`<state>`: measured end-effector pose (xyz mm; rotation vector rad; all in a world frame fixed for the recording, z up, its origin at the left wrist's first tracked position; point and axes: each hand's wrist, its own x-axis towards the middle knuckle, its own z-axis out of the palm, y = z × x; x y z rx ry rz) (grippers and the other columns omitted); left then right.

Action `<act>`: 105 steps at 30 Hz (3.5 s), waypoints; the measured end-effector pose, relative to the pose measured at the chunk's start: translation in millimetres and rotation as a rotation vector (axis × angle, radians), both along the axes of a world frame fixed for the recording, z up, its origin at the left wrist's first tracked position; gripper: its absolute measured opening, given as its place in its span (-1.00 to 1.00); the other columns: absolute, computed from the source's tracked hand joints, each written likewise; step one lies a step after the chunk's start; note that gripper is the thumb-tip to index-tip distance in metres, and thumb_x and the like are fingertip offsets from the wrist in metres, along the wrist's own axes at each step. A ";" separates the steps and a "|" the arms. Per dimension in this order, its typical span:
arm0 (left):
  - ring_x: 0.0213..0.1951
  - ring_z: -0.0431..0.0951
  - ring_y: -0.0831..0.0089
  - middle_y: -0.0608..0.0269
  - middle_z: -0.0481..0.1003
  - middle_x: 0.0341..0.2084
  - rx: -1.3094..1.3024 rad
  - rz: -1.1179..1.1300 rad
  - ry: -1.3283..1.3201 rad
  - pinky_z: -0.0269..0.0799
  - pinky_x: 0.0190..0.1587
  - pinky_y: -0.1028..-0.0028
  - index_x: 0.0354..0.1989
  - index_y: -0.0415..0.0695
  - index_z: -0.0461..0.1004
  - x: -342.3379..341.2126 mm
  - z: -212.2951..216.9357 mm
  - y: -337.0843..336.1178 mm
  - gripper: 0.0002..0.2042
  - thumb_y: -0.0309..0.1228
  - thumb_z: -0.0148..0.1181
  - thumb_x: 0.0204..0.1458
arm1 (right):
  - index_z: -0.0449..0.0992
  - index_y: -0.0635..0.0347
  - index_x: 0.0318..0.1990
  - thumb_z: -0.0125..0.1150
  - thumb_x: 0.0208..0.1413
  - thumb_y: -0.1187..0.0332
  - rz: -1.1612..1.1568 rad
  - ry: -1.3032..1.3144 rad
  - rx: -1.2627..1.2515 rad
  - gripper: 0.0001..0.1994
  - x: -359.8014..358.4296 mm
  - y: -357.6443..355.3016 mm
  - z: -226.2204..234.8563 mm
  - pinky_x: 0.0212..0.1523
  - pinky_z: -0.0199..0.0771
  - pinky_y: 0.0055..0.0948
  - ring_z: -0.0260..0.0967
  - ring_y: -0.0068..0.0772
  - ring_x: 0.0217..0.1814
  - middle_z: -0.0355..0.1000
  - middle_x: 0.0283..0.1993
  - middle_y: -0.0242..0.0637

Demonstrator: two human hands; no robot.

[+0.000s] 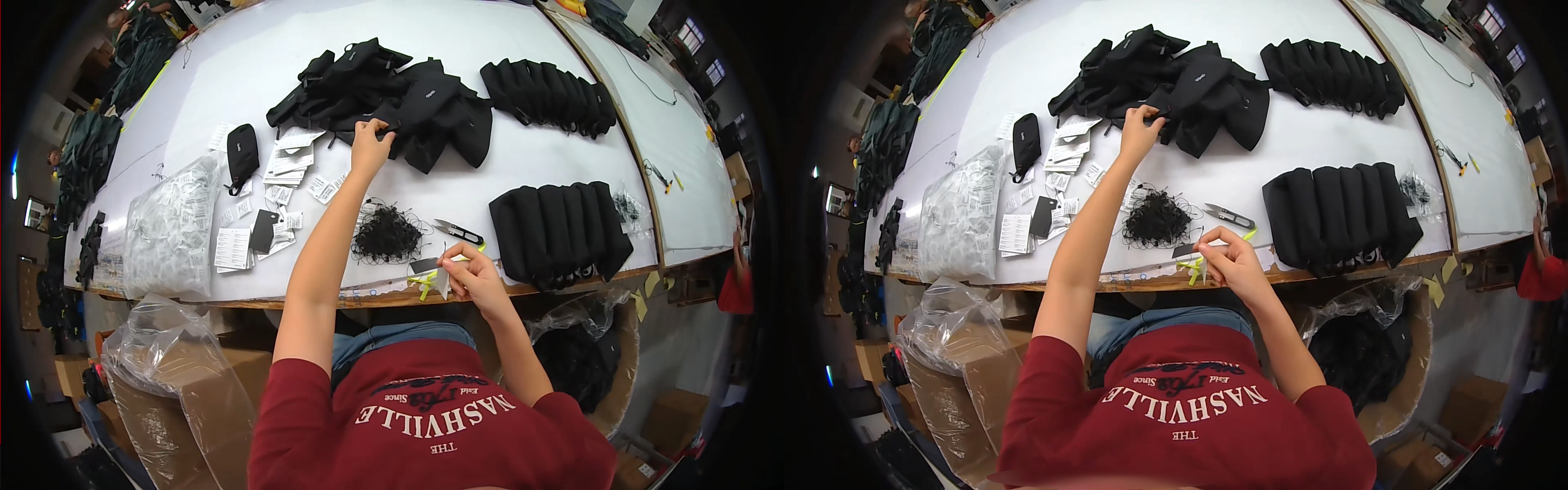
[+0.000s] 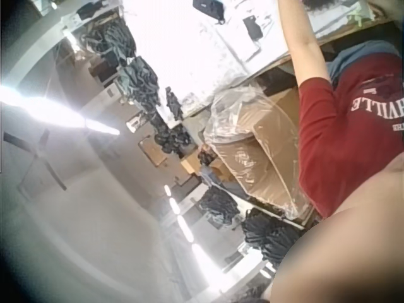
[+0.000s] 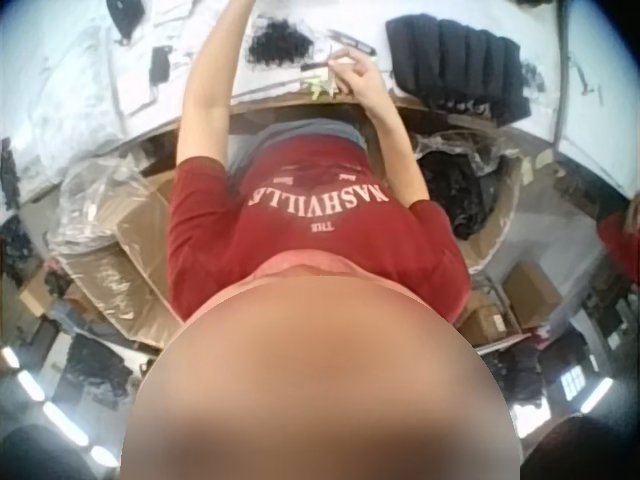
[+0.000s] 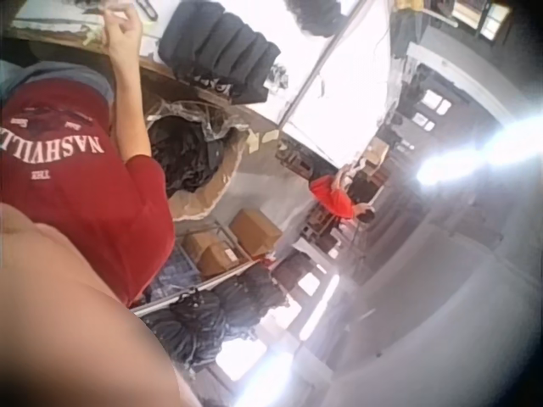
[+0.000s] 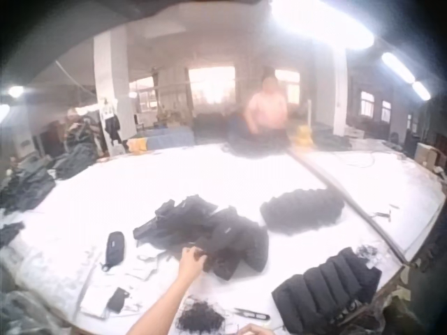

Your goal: The recorder is inspecting and trimming small black fabric pouches or cases, possibly for electronics or eyewear, removing excess threads and checking tags.

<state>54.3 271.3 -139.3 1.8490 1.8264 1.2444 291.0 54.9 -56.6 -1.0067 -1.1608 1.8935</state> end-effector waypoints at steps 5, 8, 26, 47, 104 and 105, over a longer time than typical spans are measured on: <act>-0.50 0.41 0.50 0.19 0.41 -0.28 -0.056 -0.153 -0.218 0.34 -0.40 0.50 -0.39 -0.25 0.50 28.3 40.6 -60.6 -0.70 -0.28 0.38 -0.16 | 0.47 0.26 -0.23 0.15 0.15 0.39 -0.091 -0.103 -0.016 -0.87 3.7 1.7 3.5 -0.71 -0.07 -0.74 0.02 -0.83 -0.75 0.18 -0.75 -0.57; -0.59 0.36 0.58 0.32 0.47 -0.47 0.001 -0.283 -0.230 0.25 -0.51 0.56 -0.44 -0.24 0.53 42.5 63.8 -116.1 -0.79 -0.36 0.36 -0.12 | 0.51 0.29 -0.27 0.21 0.10 0.40 -0.153 -0.161 0.118 -0.86 0.6 12.1 -5.7 -0.70 -0.03 -0.71 0.10 -0.81 -0.73 0.27 -0.72 -0.53; -0.59 0.27 0.73 0.38 0.49 -0.51 -0.349 -0.353 -0.617 0.18 -0.54 0.63 -0.28 -0.22 0.58 45.7 69.0 -238.8 -0.85 -0.51 0.24 -0.05 | 0.58 0.29 -0.32 0.27 -0.03 0.44 -0.044 -0.482 0.309 -0.87 -12.9 -2.4 -5.6 -0.62 -0.09 -0.66 -0.01 -0.84 -0.63 0.17 -0.68 -0.62; -0.62 0.11 0.86 0.58 0.27 -0.67 -0.278 -0.358 -1.024 -0.06 -0.59 0.73 -0.30 -0.22 0.45 42.7 93.2 -259.8 -0.93 -0.51 0.17 0.07 | 0.25 0.20 -0.10 -0.02 0.25 0.42 0.005 0.110 0.259 -0.86 -15.9 1.2 18.0 -0.51 0.11 -0.76 0.16 -0.73 -0.53 0.46 -0.35 -0.22; -0.36 0.49 0.34 0.26 0.44 -0.43 0.085 -0.557 0.386 0.43 -0.30 0.43 -0.32 -0.14 0.44 16.9 71.1 -276.3 -0.75 -0.47 0.19 -0.27 | 0.58 0.18 -0.18 0.18 0.00 0.53 0.059 -0.615 0.827 -0.80 -16.0 -13.8 42.6 -0.41 0.41 -0.55 0.46 -0.41 -0.46 0.52 -0.39 -0.24; -0.36 0.49 0.34 0.26 0.44 -0.43 0.076 -0.561 0.386 0.43 -0.30 0.43 -0.32 -0.14 0.44 16.3 71.2 -278.1 -0.75 -0.47 0.19 -0.27 | 0.58 0.18 -0.18 0.18 0.00 0.53 0.059 -0.612 0.818 -0.80 -17.2 -14.9 43.0 -0.41 0.41 -0.55 0.46 -0.41 -0.46 0.52 -0.39 -0.24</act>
